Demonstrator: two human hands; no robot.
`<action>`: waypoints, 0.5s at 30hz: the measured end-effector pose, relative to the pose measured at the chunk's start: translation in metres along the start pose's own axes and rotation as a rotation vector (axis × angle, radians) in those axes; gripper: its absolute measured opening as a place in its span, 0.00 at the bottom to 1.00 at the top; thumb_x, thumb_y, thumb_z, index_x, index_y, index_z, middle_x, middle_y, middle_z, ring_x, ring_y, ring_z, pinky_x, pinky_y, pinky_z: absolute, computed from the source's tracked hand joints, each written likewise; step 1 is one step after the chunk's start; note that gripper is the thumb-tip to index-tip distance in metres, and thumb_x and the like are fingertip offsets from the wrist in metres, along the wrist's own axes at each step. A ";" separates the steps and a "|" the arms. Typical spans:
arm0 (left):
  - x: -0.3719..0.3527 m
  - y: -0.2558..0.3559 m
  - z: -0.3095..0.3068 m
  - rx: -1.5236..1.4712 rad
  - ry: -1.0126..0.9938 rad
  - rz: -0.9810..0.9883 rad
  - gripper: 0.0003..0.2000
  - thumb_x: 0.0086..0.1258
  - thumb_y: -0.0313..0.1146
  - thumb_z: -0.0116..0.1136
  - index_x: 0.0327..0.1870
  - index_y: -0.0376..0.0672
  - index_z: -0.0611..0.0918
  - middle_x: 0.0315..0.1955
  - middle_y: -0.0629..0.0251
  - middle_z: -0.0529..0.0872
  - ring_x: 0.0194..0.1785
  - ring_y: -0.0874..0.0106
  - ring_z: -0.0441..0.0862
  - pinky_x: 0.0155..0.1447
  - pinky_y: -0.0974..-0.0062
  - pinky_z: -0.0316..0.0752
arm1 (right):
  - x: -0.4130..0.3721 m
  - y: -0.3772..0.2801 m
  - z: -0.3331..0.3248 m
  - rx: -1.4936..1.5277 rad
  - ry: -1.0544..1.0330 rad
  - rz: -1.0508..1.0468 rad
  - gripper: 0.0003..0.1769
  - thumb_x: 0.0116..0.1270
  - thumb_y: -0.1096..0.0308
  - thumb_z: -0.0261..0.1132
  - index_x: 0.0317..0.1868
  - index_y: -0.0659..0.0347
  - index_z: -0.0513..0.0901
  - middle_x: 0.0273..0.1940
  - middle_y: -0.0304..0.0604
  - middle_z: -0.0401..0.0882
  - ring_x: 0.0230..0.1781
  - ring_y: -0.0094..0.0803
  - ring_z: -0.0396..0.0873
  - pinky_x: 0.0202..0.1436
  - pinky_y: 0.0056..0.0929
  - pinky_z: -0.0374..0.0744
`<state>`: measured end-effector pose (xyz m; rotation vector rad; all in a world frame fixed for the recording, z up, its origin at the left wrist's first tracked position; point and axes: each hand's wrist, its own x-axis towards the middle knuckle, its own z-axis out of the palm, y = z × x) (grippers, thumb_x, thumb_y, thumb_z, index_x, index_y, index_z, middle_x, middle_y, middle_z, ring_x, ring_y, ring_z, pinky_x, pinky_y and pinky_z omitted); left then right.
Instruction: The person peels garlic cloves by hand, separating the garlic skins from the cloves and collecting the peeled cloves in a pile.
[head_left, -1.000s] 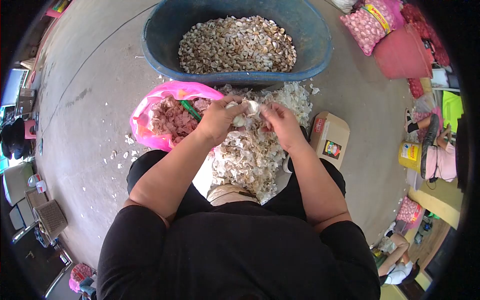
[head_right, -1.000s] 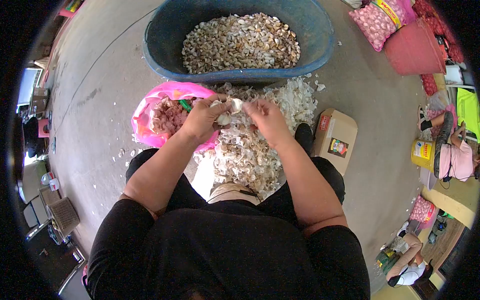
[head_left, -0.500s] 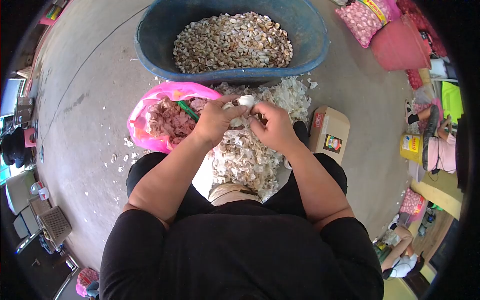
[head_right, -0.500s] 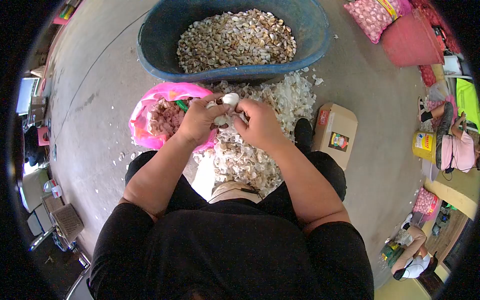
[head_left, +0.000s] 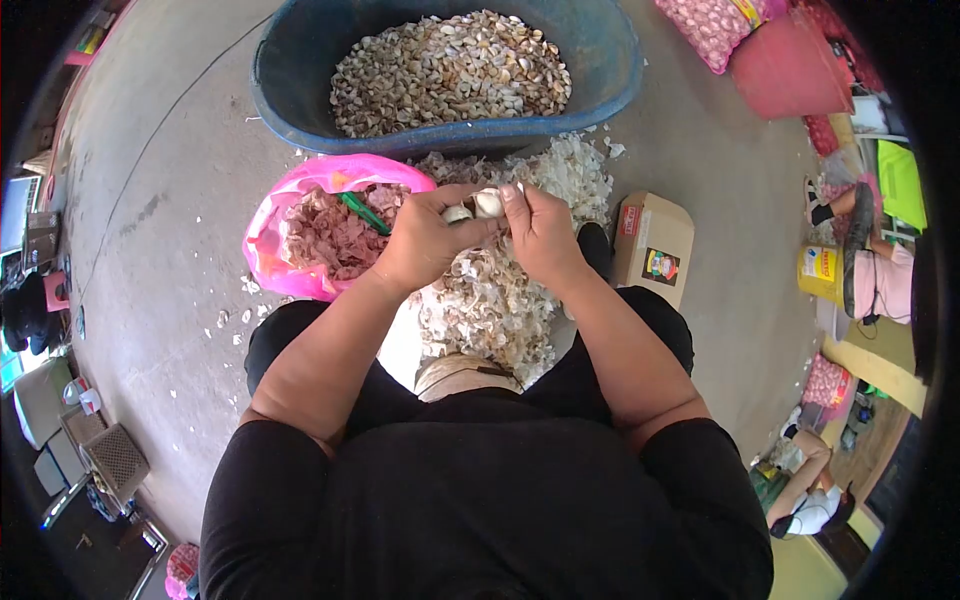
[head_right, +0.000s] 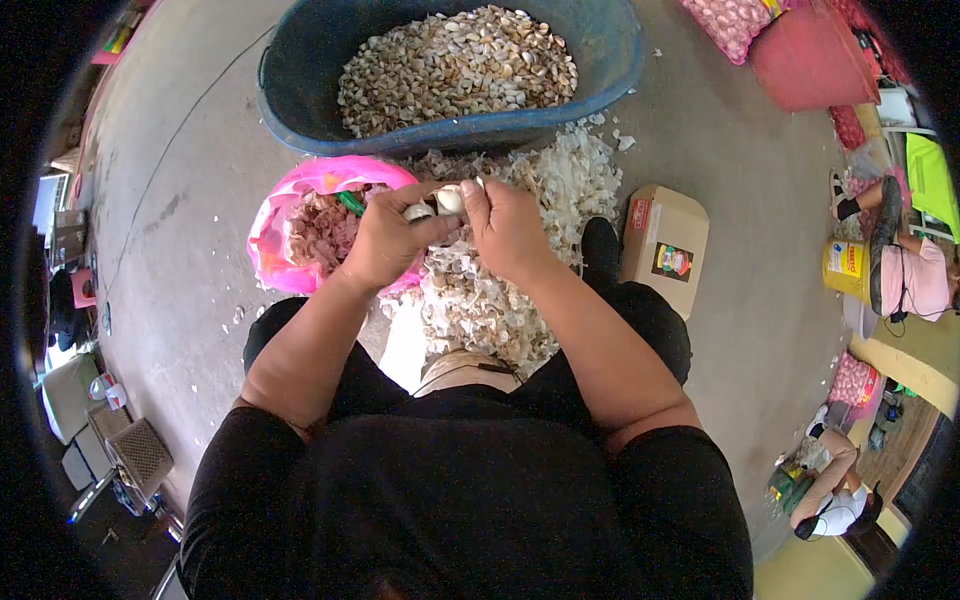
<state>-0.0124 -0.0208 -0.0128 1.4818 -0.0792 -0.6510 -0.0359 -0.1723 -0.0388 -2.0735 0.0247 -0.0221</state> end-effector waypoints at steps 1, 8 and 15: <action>-0.001 -0.001 0.000 0.055 0.016 0.033 0.14 0.55 0.26 0.61 0.43 0.33 0.77 0.33 0.68 0.80 0.36 0.82 0.74 0.41 0.83 0.71 | 0.001 0.002 0.000 0.036 0.002 0.040 0.18 0.64 0.59 0.54 0.23 0.66 0.72 0.18 0.53 0.72 0.18 0.47 0.71 0.21 0.35 0.69; 0.007 -0.009 -0.007 -0.303 0.029 -0.023 0.17 0.55 0.25 0.59 0.48 0.36 0.75 0.35 0.65 0.79 0.33 0.80 0.75 0.38 0.82 0.72 | 0.011 -0.005 -0.003 0.087 -0.095 0.135 0.15 0.65 0.60 0.53 0.31 0.67 0.72 0.18 0.42 0.69 0.17 0.26 0.70 0.22 0.27 0.70; 0.008 -0.013 -0.011 0.009 0.163 0.096 0.17 0.53 0.25 0.59 0.46 0.36 0.75 0.33 0.66 0.79 0.34 0.80 0.74 0.39 0.82 0.71 | 0.016 0.023 -0.005 -0.347 0.049 0.083 0.17 0.62 0.57 0.56 0.28 0.65 0.72 0.21 0.52 0.75 0.20 0.46 0.74 0.25 0.36 0.71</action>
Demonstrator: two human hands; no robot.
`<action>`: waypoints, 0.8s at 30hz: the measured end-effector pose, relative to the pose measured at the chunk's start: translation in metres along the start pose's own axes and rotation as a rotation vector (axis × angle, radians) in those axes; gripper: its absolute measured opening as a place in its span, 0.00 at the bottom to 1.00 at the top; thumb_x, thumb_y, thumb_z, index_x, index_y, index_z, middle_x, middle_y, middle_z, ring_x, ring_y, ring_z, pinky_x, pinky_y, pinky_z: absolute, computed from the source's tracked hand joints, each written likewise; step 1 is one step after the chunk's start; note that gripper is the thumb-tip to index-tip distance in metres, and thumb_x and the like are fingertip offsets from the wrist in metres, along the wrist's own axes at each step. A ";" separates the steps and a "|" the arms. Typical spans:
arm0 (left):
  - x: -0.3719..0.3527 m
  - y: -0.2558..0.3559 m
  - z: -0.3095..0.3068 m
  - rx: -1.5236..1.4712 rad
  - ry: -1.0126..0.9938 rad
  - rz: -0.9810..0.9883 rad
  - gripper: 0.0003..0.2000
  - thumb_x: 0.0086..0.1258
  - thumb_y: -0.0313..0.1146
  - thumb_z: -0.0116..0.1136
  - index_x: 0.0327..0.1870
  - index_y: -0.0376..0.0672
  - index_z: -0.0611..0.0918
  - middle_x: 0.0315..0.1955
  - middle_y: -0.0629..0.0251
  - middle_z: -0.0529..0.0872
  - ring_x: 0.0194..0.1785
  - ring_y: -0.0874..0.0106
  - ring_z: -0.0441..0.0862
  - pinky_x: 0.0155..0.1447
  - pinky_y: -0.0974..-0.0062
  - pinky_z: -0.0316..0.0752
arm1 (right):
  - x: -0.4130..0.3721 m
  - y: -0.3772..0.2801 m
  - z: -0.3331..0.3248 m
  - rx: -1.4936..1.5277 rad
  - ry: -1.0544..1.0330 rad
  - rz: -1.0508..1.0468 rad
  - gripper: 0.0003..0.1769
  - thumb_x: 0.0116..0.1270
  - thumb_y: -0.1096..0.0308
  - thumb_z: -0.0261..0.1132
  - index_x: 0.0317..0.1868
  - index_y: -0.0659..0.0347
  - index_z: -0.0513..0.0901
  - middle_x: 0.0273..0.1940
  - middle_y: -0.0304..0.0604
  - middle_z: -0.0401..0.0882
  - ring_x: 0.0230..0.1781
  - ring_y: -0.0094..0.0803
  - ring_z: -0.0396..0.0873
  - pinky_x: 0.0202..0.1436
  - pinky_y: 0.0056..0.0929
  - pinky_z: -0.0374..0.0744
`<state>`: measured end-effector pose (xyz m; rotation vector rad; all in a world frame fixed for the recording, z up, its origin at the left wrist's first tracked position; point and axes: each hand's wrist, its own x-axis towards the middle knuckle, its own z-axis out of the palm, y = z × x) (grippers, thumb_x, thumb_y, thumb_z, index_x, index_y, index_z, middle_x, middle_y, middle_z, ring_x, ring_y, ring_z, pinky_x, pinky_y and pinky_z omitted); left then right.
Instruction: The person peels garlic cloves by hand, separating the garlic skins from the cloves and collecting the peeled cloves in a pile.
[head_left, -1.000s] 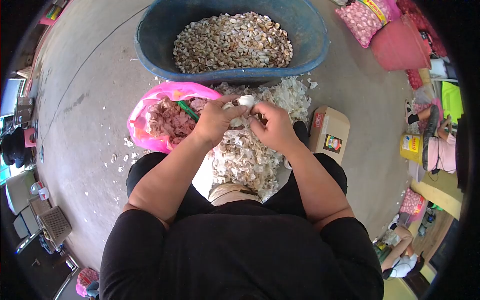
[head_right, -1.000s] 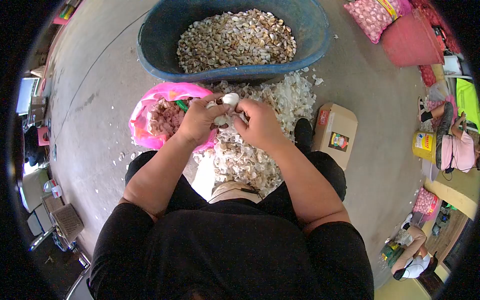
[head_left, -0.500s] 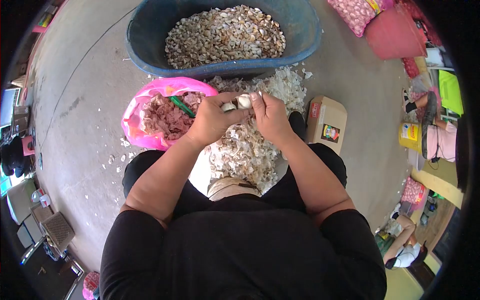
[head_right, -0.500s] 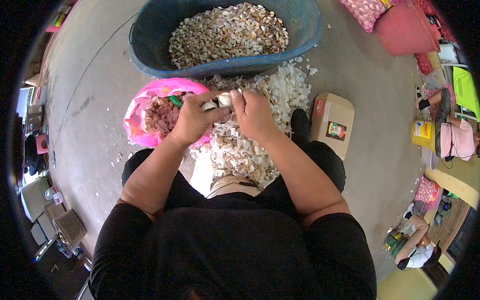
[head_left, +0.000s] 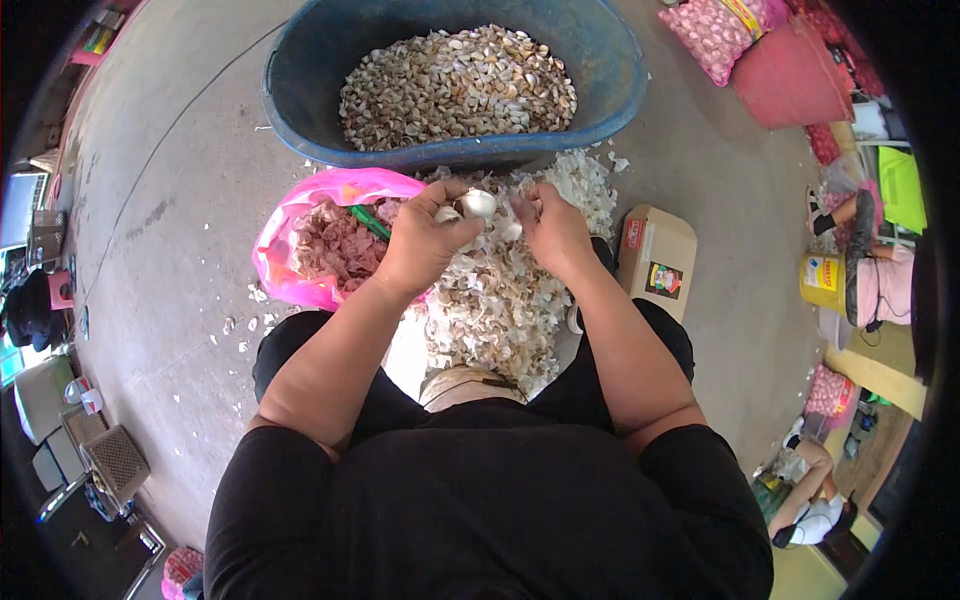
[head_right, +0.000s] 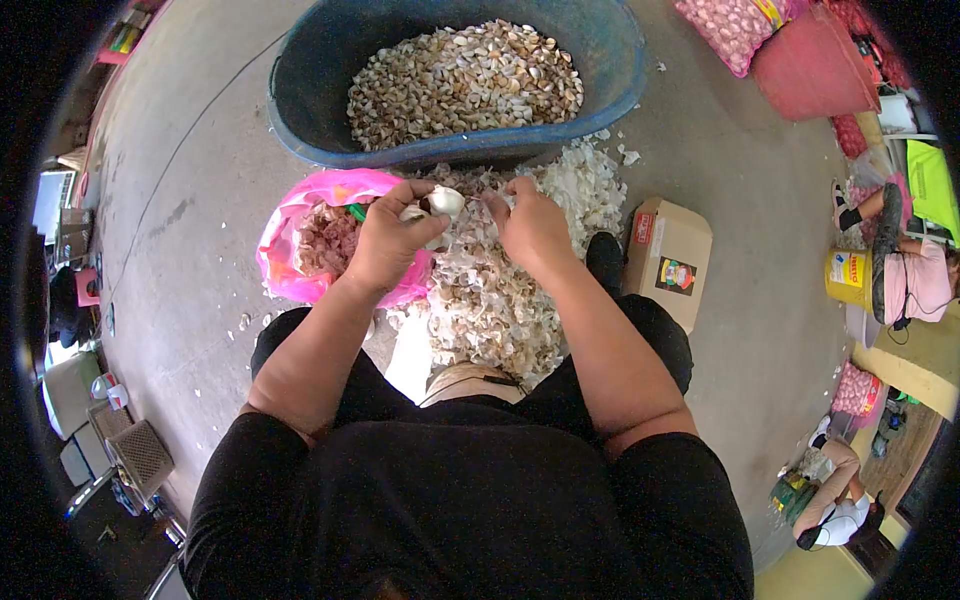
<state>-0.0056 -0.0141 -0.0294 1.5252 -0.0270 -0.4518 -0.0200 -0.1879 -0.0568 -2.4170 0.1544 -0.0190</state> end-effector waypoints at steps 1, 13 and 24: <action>0.000 -0.001 0.000 0.106 0.028 0.019 0.18 0.53 0.25 0.59 0.46 0.36 0.75 0.32 0.66 0.79 0.34 0.80 0.74 0.39 0.81 0.71 | 0.001 -0.004 0.000 0.028 0.003 0.044 0.18 0.62 0.56 0.56 0.28 0.65 0.73 0.21 0.52 0.75 0.21 0.46 0.74 0.25 0.36 0.71; -0.002 0.012 -0.004 0.249 -0.185 0.080 0.19 0.49 0.27 0.63 0.44 0.37 0.73 0.30 0.64 0.78 0.35 0.78 0.73 0.41 0.80 0.70 | -0.005 -0.017 -0.005 0.605 -0.358 0.044 0.21 0.65 0.54 0.52 0.31 0.66 0.77 0.18 0.41 0.73 0.16 0.26 0.70 0.21 0.26 0.70; -0.003 0.012 -0.008 -0.031 -0.313 0.027 0.23 0.51 0.21 0.60 0.50 0.41 0.69 0.41 0.66 0.75 0.45 0.76 0.72 0.50 0.79 0.67 | -0.006 -0.021 -0.017 0.983 -0.403 0.287 0.20 0.66 0.57 0.51 0.29 0.68 0.76 0.21 0.38 0.74 0.17 0.21 0.69 0.17 0.21 0.71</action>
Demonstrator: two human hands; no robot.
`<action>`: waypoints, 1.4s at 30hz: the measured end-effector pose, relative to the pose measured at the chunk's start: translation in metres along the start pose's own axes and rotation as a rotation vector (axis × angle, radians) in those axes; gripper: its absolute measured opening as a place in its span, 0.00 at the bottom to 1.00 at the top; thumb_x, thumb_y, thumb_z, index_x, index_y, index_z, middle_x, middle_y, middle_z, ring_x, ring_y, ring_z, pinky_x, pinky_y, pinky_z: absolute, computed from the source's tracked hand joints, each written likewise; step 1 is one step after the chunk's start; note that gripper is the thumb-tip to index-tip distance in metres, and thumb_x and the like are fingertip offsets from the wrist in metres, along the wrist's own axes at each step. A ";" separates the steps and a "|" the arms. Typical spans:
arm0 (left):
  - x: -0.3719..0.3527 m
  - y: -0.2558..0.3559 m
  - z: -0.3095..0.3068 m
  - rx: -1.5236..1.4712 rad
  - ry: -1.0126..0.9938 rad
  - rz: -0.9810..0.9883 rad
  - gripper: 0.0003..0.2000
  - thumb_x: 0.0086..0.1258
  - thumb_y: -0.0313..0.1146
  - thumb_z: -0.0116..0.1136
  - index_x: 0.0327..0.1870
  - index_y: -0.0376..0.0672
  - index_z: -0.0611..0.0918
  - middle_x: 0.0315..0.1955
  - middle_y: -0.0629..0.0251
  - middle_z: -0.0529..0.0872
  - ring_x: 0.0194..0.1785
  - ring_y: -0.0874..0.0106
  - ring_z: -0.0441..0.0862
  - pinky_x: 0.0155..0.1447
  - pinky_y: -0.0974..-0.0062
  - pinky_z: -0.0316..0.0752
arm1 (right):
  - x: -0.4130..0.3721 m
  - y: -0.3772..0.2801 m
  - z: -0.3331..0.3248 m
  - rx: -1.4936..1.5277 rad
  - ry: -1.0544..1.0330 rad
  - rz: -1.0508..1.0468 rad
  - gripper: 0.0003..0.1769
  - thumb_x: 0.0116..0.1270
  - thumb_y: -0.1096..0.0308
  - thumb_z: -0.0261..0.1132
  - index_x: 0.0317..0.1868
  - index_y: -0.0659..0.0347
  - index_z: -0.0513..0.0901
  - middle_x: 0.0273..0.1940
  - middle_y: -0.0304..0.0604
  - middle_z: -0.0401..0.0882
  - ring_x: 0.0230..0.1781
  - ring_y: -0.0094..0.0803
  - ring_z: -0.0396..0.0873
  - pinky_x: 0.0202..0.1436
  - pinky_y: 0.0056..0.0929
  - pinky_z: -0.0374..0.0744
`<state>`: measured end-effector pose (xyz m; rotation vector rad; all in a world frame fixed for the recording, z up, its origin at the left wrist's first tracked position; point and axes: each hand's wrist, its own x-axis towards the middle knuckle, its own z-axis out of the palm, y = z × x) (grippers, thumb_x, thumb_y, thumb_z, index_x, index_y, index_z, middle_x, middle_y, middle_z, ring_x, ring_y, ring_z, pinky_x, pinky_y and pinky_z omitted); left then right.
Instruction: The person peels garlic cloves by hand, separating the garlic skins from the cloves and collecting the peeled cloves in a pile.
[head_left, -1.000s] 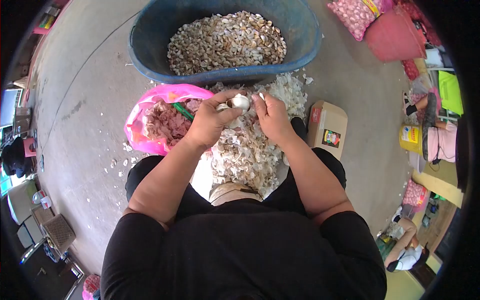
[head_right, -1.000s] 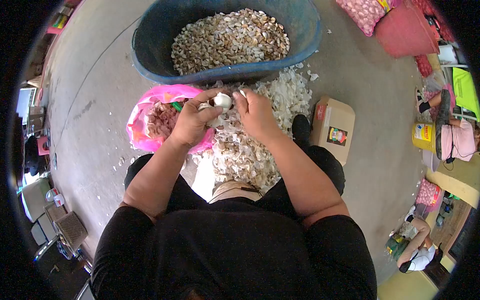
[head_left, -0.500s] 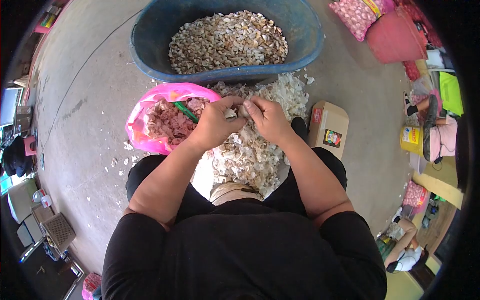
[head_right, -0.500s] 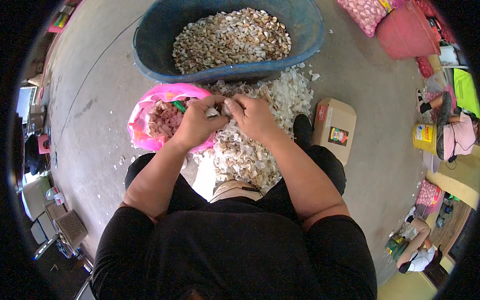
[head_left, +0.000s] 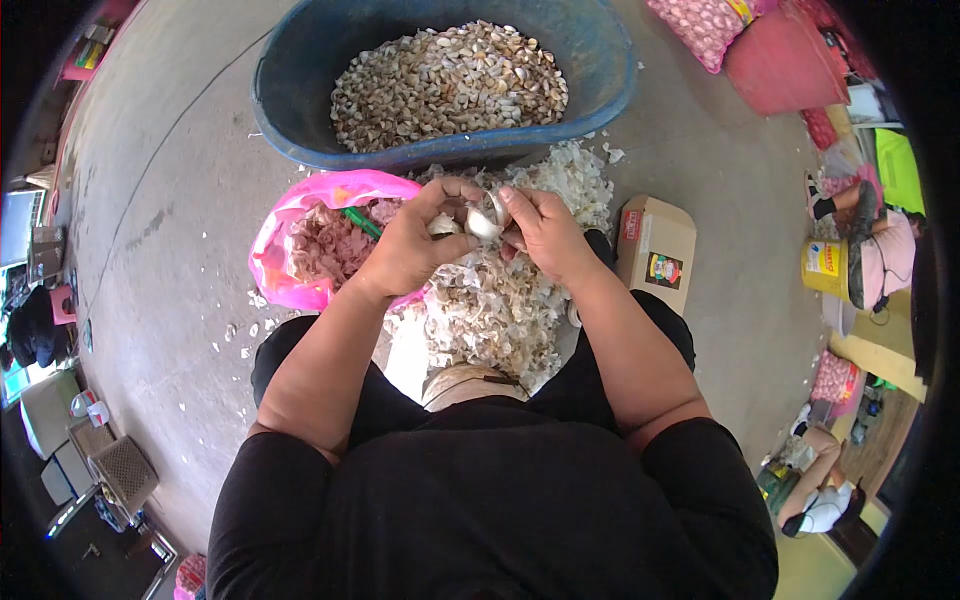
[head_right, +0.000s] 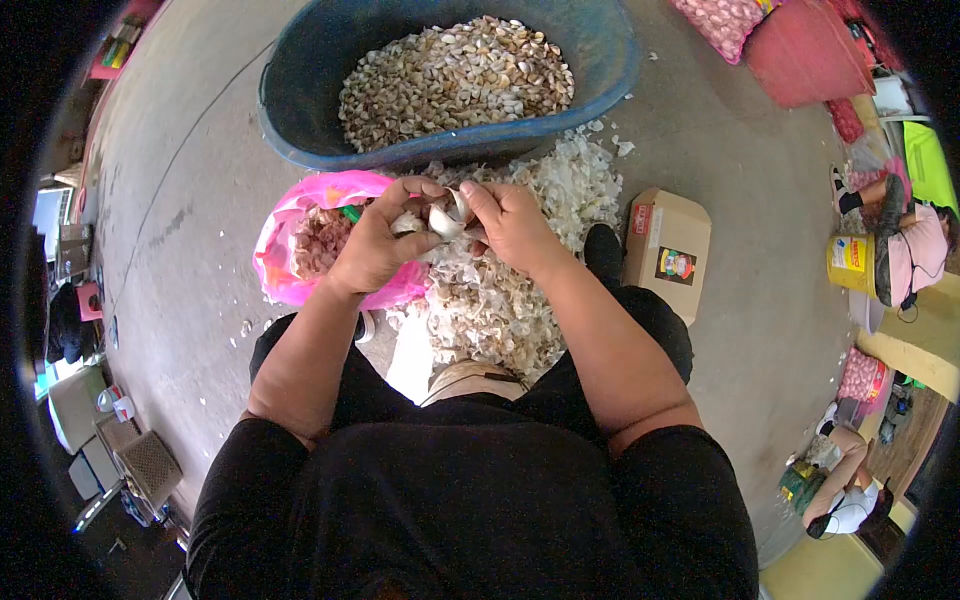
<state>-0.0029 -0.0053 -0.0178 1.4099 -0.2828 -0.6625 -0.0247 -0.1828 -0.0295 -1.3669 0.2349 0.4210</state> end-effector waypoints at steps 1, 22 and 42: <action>0.000 -0.001 0.000 -0.041 0.004 -0.002 0.23 0.51 0.20 0.59 0.50 0.41 0.69 0.42 0.66 0.75 0.46 0.75 0.72 0.51 0.79 0.67 | 0.000 0.000 0.000 0.015 0.001 0.002 0.20 0.66 0.57 0.51 0.29 0.67 0.76 0.21 0.38 0.74 0.17 0.20 0.69 0.17 0.21 0.71; 0.015 -0.008 -0.009 -0.624 0.284 -0.258 0.07 0.58 0.27 0.57 0.36 0.42 0.74 0.30 0.68 0.79 0.29 0.77 0.76 0.30 0.75 0.74 | 0.101 -0.062 -0.026 0.120 0.425 -0.156 0.21 0.65 0.51 0.47 0.45 0.61 0.71 0.43 0.43 0.75 0.43 0.30 0.73 0.49 0.28 0.67; -0.047 0.020 0.037 -0.529 0.207 0.047 0.10 0.65 0.37 0.50 0.38 0.39 0.76 0.27 0.70 0.78 0.24 0.81 0.73 0.27 0.82 0.73 | -0.066 -0.039 0.054 -0.631 0.104 -0.463 0.14 0.60 0.63 0.59 0.26 0.65 0.69 0.19 0.46 0.70 0.17 0.30 0.68 0.21 0.28 0.66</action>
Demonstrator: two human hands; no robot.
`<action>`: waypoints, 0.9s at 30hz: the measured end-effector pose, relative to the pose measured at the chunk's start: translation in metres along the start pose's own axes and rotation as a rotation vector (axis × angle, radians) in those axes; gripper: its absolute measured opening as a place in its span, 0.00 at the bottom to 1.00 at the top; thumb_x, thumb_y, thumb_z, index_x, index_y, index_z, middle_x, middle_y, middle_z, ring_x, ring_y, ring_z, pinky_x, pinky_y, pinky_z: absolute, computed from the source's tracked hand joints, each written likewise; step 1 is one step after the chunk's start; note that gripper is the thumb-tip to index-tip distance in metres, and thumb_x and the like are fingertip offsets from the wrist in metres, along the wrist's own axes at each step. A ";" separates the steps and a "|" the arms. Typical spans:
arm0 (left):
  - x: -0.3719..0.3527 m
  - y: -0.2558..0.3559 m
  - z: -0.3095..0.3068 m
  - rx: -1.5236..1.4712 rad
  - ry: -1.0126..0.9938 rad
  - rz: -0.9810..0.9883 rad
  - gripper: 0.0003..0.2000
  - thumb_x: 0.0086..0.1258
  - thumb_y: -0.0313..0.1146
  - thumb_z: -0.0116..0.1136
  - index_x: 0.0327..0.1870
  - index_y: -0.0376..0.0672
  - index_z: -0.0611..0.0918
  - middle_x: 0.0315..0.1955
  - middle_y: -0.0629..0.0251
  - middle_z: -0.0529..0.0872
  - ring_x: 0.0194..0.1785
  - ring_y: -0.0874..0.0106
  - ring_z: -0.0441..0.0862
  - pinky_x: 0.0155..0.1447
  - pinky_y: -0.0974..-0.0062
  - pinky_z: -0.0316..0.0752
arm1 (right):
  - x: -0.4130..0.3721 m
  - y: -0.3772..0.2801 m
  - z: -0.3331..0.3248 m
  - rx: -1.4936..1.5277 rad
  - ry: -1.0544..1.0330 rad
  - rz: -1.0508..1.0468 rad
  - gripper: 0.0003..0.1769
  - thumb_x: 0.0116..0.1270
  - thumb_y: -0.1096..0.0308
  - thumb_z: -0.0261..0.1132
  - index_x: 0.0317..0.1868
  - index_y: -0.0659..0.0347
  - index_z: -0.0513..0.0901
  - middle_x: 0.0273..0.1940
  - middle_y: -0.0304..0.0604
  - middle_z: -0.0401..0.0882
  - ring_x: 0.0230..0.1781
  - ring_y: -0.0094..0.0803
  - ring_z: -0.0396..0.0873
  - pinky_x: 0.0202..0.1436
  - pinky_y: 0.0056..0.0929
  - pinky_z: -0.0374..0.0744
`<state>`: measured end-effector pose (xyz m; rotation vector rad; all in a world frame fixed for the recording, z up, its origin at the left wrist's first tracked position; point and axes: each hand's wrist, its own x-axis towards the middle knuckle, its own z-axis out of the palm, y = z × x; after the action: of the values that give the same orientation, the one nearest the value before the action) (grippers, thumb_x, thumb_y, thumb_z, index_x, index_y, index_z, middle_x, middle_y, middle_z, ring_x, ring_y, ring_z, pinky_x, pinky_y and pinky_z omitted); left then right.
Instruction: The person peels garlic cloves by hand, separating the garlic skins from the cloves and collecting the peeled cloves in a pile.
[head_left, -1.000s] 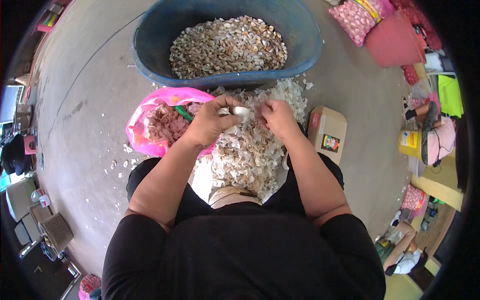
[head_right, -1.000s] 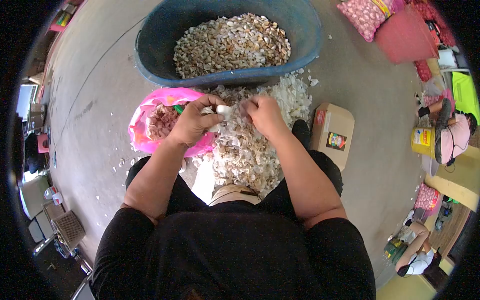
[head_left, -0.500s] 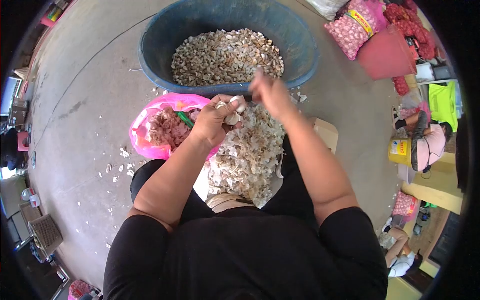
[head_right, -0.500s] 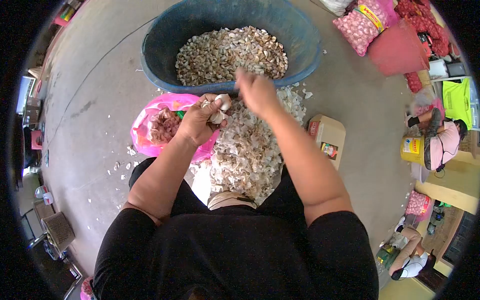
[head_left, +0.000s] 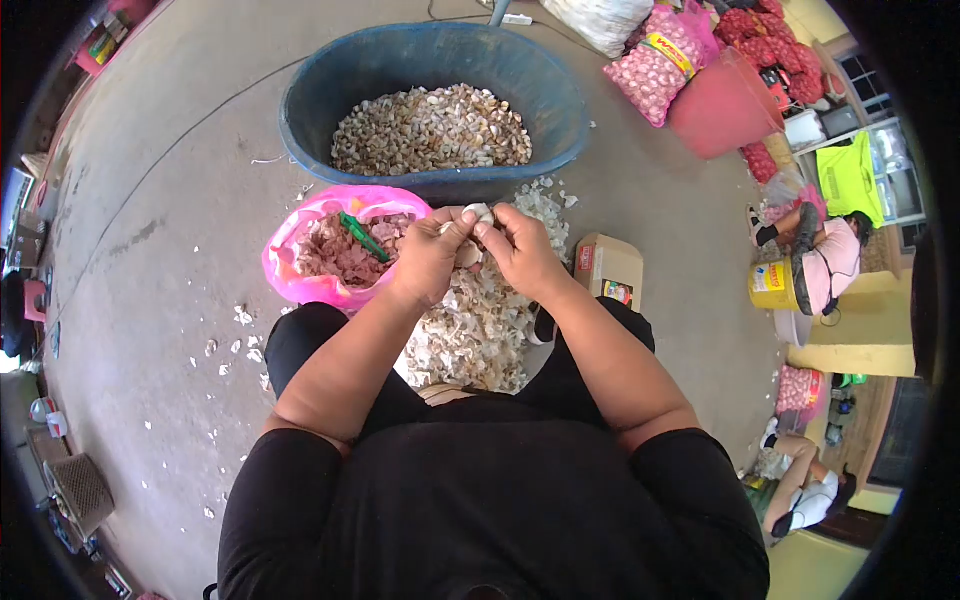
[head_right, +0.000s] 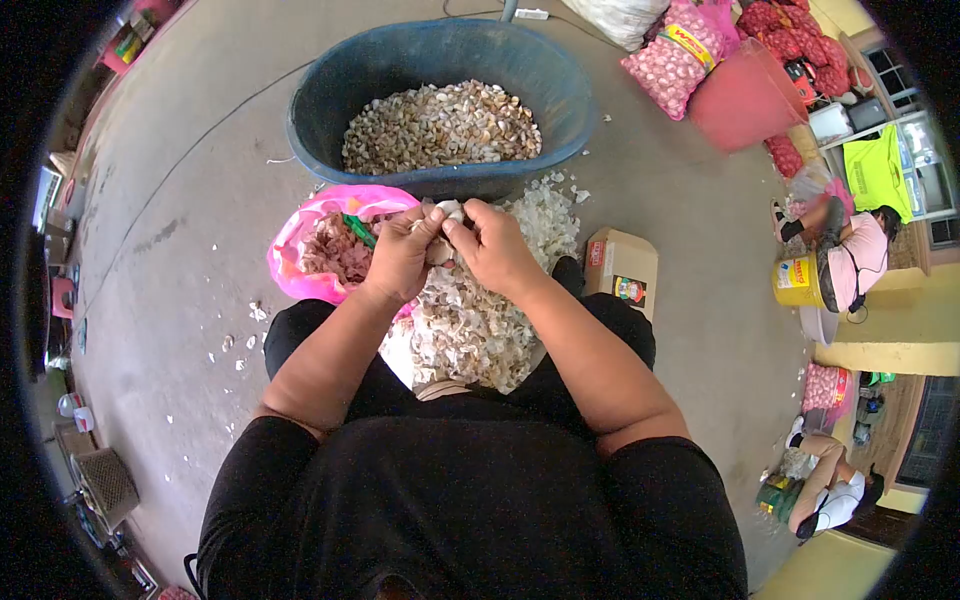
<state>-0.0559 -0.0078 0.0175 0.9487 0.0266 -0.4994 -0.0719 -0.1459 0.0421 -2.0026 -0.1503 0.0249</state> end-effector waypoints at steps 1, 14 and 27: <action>-0.006 0.002 0.005 0.014 0.002 0.033 0.10 0.65 0.37 0.51 0.37 0.39 0.76 0.25 0.70 0.77 0.22 0.82 0.72 0.26 0.83 0.71 | -0.005 -0.003 -0.002 0.045 -0.016 0.039 0.14 0.60 0.62 0.59 0.27 0.65 0.69 0.19 0.44 0.70 0.17 0.26 0.67 0.21 0.27 0.65; -0.094 0.015 0.048 -0.020 -0.017 0.108 0.12 0.64 0.38 0.51 0.37 0.36 0.77 0.25 0.65 0.79 0.23 0.77 0.76 0.25 0.81 0.73 | -0.077 -0.061 -0.019 0.266 -0.199 -0.010 0.11 0.62 0.64 0.58 0.30 0.64 0.70 0.21 0.35 0.72 0.14 0.16 0.67 0.15 0.18 0.69; -0.138 0.023 0.072 0.153 -0.033 -0.137 0.17 0.66 0.46 0.46 0.38 0.39 0.75 0.23 0.67 0.76 0.21 0.76 0.74 0.17 0.80 0.70 | -0.133 -0.070 -0.017 0.106 0.015 -0.222 0.12 0.59 0.61 0.59 0.31 0.63 0.71 0.24 0.41 0.74 0.25 0.36 0.75 0.26 0.32 0.70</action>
<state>-0.1825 0.0022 0.1107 1.0932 0.0241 -0.6507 -0.2091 -0.1472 0.1060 -1.8705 -0.3540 -0.1212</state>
